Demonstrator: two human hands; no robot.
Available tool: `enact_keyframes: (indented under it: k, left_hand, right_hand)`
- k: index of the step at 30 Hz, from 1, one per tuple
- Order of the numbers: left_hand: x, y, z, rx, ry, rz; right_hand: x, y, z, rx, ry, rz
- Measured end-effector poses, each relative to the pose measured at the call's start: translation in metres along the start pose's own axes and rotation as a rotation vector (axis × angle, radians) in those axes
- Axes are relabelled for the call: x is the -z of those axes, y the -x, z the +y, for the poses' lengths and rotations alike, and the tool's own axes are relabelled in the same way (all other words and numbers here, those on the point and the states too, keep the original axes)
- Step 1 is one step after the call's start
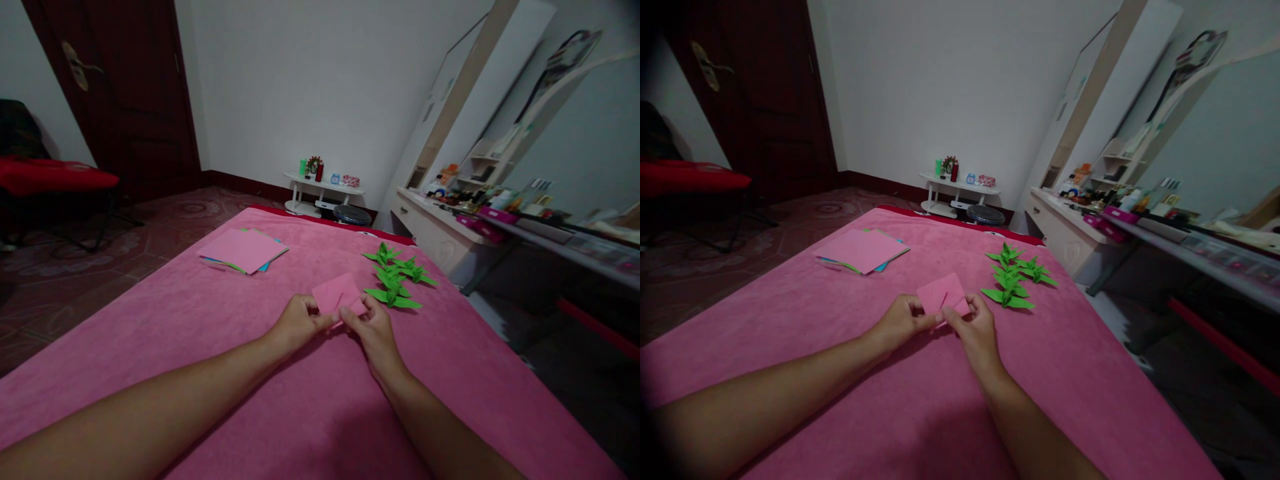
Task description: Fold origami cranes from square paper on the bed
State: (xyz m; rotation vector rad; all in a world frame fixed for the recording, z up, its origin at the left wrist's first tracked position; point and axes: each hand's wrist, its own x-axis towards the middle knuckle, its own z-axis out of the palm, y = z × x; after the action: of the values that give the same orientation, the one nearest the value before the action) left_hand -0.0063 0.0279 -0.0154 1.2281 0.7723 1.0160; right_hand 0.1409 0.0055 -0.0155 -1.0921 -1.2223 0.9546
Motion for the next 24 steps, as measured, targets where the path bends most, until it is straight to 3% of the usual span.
enact_keyframes:
  k: [5,8,13,17,19,24]
  left_hand:
    - [0.0,0.001,-0.007,-0.053,0.028,-0.166]
    - [-0.001,0.004,-0.005,-0.06,0.011,-0.193]
    - [-0.005,0.008,0.002,-0.018,-0.03,-0.2]
    - [-0.006,0.01,0.004,0.027,-0.059,-0.139]
    - [-0.005,0.01,0.003,0.015,-0.087,-0.167]
    - [-0.004,0.008,-0.004,0.084,-0.187,-0.239]
  right_hand:
    - [0.003,0.002,0.003,0.026,0.126,0.025]
    - [0.005,0.004,0.002,0.031,0.117,0.015]
    - [0.005,0.004,0.007,0.016,0.062,0.104]
    - [0.002,0.003,0.005,0.006,0.023,0.029]
    - [0.0,0.003,0.004,-0.007,0.042,0.009]
    - [0.005,0.002,0.01,-0.03,0.017,0.127]
